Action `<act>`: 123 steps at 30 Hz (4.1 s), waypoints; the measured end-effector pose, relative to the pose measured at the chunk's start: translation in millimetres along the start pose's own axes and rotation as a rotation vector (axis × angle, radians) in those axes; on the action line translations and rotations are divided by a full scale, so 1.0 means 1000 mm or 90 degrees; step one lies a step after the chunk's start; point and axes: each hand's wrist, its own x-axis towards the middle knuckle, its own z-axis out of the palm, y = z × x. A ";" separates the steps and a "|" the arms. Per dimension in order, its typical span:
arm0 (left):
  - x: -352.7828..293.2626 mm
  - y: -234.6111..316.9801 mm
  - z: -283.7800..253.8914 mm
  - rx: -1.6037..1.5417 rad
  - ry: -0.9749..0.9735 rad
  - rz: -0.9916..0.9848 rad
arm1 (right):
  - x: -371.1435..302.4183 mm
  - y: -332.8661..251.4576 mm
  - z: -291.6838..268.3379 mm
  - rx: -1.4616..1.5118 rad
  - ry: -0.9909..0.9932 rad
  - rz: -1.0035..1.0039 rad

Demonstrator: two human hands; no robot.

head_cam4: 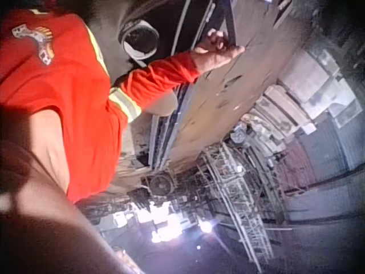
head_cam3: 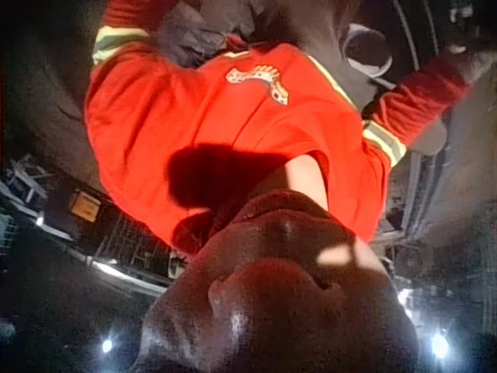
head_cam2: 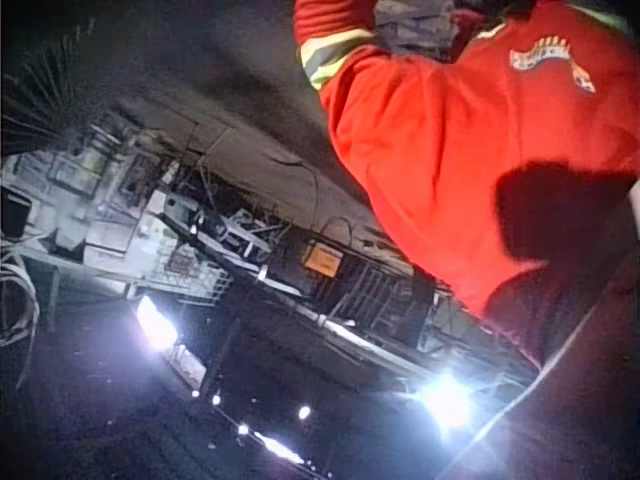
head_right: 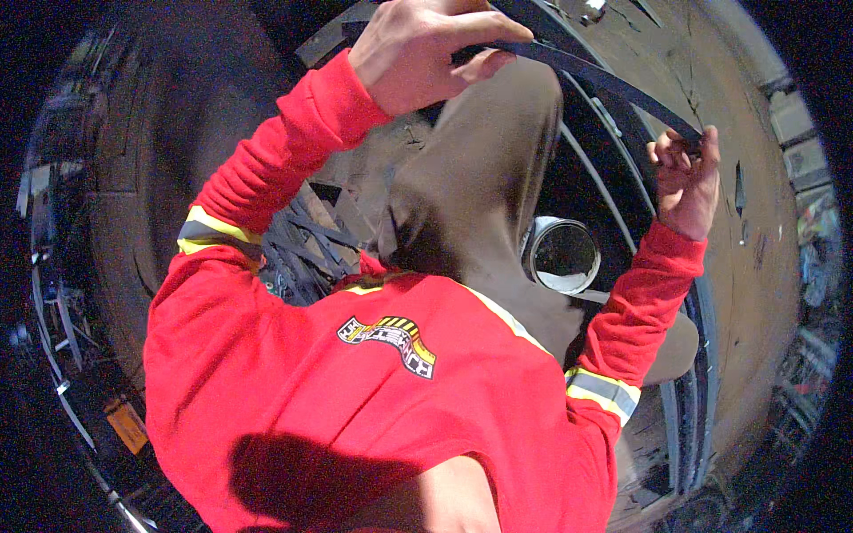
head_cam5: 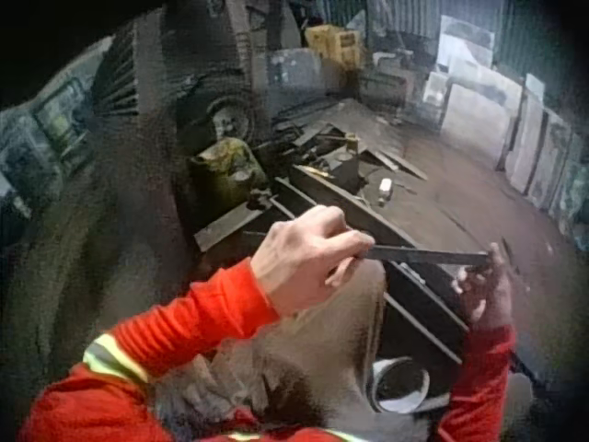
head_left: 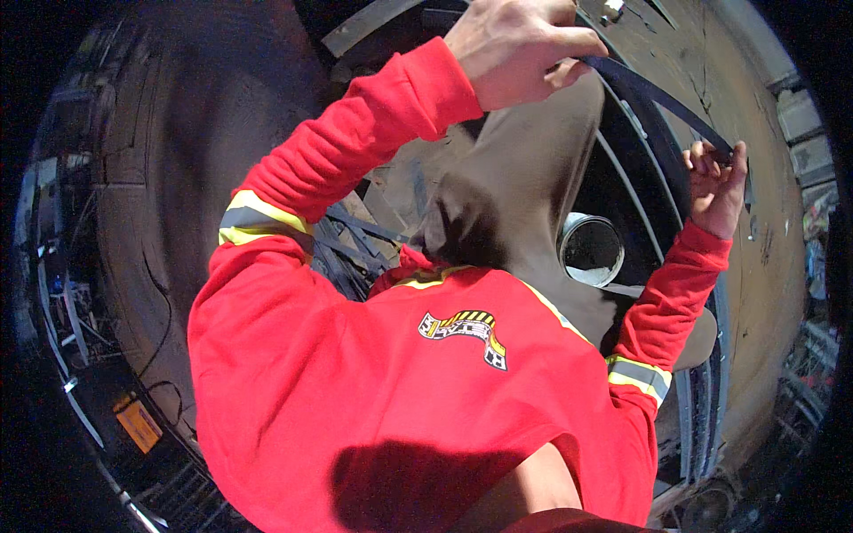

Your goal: The person uses a screwdriver to tighten screws on a large curved metal frame, securing a rubber seal along its edge. They repeatedly pick up screws from a nearby container and fasten them into the frame, working methodically along the curve.

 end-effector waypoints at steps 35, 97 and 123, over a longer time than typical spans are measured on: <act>-0.303 -0.063 0.227 0.072 0.150 -1.300 | -0.028 0.023 0.031 0.034 0.088 0.172; -0.439 -0.040 0.242 0.283 -0.193 -1.488 | -0.087 0.034 -0.132 0.010 0.471 0.064; -0.097 -0.178 0.081 -0.480 0.405 -0.771 | -0.093 0.033 -0.136 0.094 0.410 -0.038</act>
